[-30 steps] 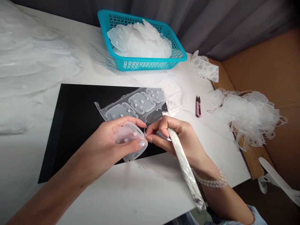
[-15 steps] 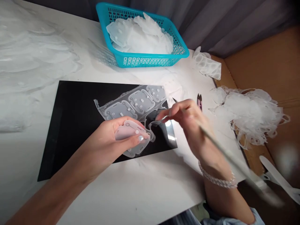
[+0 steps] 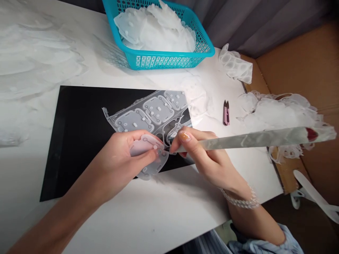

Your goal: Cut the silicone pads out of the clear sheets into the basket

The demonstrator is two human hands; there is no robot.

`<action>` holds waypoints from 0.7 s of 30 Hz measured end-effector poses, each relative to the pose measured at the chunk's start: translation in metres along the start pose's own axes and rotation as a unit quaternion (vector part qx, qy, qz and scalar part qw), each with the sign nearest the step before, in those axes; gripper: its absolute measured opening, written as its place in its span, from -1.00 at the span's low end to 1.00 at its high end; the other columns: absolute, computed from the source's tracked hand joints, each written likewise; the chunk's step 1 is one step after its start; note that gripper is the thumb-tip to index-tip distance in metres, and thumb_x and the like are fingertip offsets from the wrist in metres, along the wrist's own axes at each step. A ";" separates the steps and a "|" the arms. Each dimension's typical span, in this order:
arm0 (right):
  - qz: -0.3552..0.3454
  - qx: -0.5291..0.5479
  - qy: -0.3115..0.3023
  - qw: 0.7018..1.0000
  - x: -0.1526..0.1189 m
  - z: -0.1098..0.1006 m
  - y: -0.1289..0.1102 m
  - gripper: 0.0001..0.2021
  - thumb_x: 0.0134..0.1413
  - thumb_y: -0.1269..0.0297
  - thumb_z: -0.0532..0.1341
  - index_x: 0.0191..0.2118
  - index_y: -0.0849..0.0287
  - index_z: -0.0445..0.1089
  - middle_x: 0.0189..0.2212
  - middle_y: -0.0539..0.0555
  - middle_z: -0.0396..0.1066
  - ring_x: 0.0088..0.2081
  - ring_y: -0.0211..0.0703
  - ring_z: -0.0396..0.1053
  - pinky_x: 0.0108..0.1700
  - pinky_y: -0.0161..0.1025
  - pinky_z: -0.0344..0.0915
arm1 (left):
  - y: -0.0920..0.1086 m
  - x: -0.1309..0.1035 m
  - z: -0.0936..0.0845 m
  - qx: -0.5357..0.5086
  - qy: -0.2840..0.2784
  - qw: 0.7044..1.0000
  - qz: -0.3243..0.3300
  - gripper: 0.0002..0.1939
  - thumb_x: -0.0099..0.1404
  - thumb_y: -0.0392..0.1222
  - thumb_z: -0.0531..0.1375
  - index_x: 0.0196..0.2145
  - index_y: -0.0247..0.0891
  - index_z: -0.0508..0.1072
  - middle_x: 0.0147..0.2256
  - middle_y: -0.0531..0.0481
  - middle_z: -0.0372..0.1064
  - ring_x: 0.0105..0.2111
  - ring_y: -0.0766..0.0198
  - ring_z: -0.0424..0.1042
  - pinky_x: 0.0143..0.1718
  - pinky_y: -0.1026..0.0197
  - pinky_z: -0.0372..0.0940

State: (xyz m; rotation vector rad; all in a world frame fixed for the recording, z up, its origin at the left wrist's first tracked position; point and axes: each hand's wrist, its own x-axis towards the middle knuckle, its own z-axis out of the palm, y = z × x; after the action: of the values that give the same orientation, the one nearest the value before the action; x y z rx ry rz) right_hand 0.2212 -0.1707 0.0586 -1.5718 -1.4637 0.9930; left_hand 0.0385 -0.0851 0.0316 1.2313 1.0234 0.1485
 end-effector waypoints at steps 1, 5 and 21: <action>-0.004 -0.004 -0.002 1.000 0.000 0.001 0.000 -0.58 0.45 0.10 0.00 -0.39 0.15 0.41 -0.51 -0.01 0.33 -0.47 -0.27 0.28 -0.36 -0.30 0.27 | 0.000 0.000 0.000 0.011 -0.003 1.000 0.001 -0.83 0.18 -0.03 0.32 -0.26 -0.07 0.62 -0.28 0.04 0.62 -0.18 0.09 0.56 -0.36 0.28 0.37; -0.023 -0.032 -0.010 0.999 0.000 0.004 -0.002 -0.60 0.47 0.17 -0.03 -0.39 0.15 0.37 -0.55 -0.04 0.27 -0.51 -0.30 0.25 -0.35 -0.30 0.26 | 0.002 0.001 0.000 0.051 -0.017 0.999 0.010 -0.78 0.21 0.01 0.28 -0.25 -0.11 0.61 -0.28 0.02 0.60 -0.26 0.12 0.55 -0.43 0.27 0.34; -0.042 -0.012 0.010 0.999 0.002 0.004 0.002 -0.58 0.47 0.16 -0.03 -0.42 0.18 0.33 -0.51 -0.01 0.30 -0.47 -0.30 0.27 -0.40 -0.29 0.21 | -0.001 -0.002 -0.003 0.041 -0.035 0.999 -0.005 -0.82 0.25 0.03 0.26 -0.29 -0.07 0.56 -0.31 0.11 0.58 -0.33 0.26 0.50 -0.40 0.30 0.28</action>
State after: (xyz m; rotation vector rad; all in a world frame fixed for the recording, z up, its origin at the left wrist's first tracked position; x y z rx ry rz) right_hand 0.2191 -0.1683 0.0548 -1.5207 -1.5205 0.9133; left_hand 0.0349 -0.0844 0.0317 1.2967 0.9828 0.0569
